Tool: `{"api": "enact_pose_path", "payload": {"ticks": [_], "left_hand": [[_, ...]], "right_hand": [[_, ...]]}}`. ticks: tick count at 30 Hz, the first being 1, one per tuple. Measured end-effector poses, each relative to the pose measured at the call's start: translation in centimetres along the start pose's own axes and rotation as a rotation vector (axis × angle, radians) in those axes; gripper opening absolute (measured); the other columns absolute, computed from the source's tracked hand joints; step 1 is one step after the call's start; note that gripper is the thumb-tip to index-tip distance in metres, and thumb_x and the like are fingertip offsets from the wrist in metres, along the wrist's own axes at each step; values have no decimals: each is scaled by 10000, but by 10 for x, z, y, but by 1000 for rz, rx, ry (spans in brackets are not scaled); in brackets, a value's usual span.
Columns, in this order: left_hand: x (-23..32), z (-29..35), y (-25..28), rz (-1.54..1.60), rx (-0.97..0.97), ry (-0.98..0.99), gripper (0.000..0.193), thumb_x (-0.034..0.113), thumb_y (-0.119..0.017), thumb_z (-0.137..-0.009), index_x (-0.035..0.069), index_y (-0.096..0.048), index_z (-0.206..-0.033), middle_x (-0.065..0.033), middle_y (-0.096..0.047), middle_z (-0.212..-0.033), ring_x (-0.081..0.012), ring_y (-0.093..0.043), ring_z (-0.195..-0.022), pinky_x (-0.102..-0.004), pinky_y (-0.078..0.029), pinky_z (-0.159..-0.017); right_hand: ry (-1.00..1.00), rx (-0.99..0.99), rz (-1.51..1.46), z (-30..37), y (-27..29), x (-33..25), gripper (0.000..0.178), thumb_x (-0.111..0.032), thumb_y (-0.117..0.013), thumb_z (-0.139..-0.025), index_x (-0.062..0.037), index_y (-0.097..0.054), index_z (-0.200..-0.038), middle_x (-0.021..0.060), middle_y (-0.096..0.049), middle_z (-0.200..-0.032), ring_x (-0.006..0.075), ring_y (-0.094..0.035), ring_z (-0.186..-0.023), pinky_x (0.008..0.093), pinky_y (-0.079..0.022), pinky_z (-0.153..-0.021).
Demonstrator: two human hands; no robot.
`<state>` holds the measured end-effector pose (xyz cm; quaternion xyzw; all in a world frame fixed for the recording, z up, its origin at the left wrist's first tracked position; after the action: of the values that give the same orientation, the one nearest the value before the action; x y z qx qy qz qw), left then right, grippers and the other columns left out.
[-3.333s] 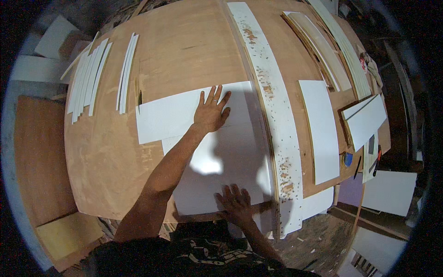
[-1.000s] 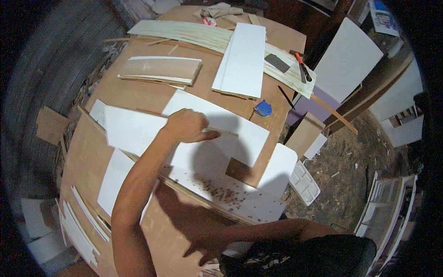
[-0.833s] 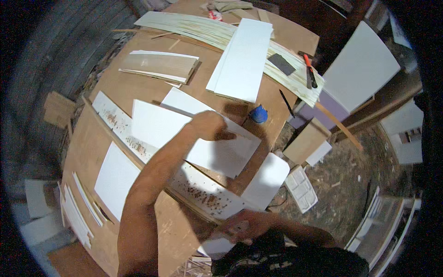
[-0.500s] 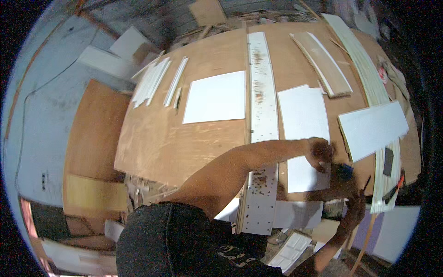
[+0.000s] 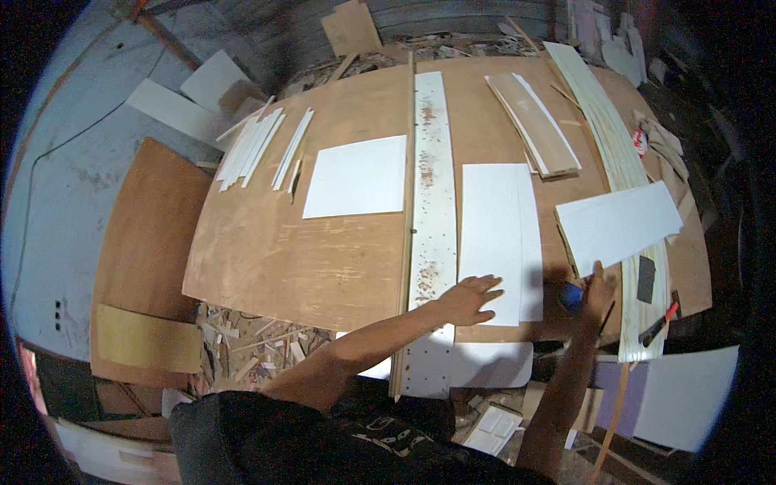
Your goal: The person measures a white panel with a tape measure, then uses a hammer to tap it into place on a workbench. They repeatedly pick up, align, and place white panels and wooden strips, adjusting their positions on the bench.
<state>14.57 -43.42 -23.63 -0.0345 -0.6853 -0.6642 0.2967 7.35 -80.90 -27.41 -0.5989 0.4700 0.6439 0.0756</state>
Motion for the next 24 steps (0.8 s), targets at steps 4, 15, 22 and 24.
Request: {"api": "enact_pose_path", "payload": {"ticks": [4,15,22,24], "left_hand": [[-1,27,10,105,23,95,626,408,-592,-997,-9,-507,-1456,-257,-401,-1568,-400,-376,-1464,-466,-322,-1208],[-19,40,41,783,42,460,694,400,-617,-1023,10,-384,-1549,-188,-607,-1378,-208,-631,-1182,-314,-514,-996],[-46,96,115,854,332,479,524,296,-600,-1045,17,-481,-1473,-127,-638,-1279,-185,-634,-1082,-329,-514,-957],[-69,120,138,838,494,468,415,269,-614,-1031,9,-579,-1353,-114,-678,-1149,-182,-649,-999,-332,-524,-903]], "right_hand": [[-246,-5,138,-8,-22,5,400,-372,-597,-1003,-3,-646,-1151,157,-692,-937,283,-647,-820,438,-494,-786],[-243,47,-600,40,-9,-77,366,-317,-647,-970,19,-644,-1117,93,-661,-915,234,-595,-800,411,-492,-731],[-372,-330,-424,212,-45,-151,394,-263,-645,-967,16,-602,-1241,110,-660,-1039,216,-605,-924,392,-509,-799],[-329,-347,-341,250,-68,-182,440,-336,-703,-928,9,-636,-1193,127,-676,-1047,238,-617,-947,395,-502,-819]]}}
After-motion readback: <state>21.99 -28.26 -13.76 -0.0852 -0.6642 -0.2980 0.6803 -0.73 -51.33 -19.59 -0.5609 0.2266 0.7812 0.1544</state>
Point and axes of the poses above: each hand's wrist, its own z-axis away from the middle knuckle, its own y-axis out of the back of the hand, x = y × z, the point moved 9 cm from there along -z, towards the middle knuckle
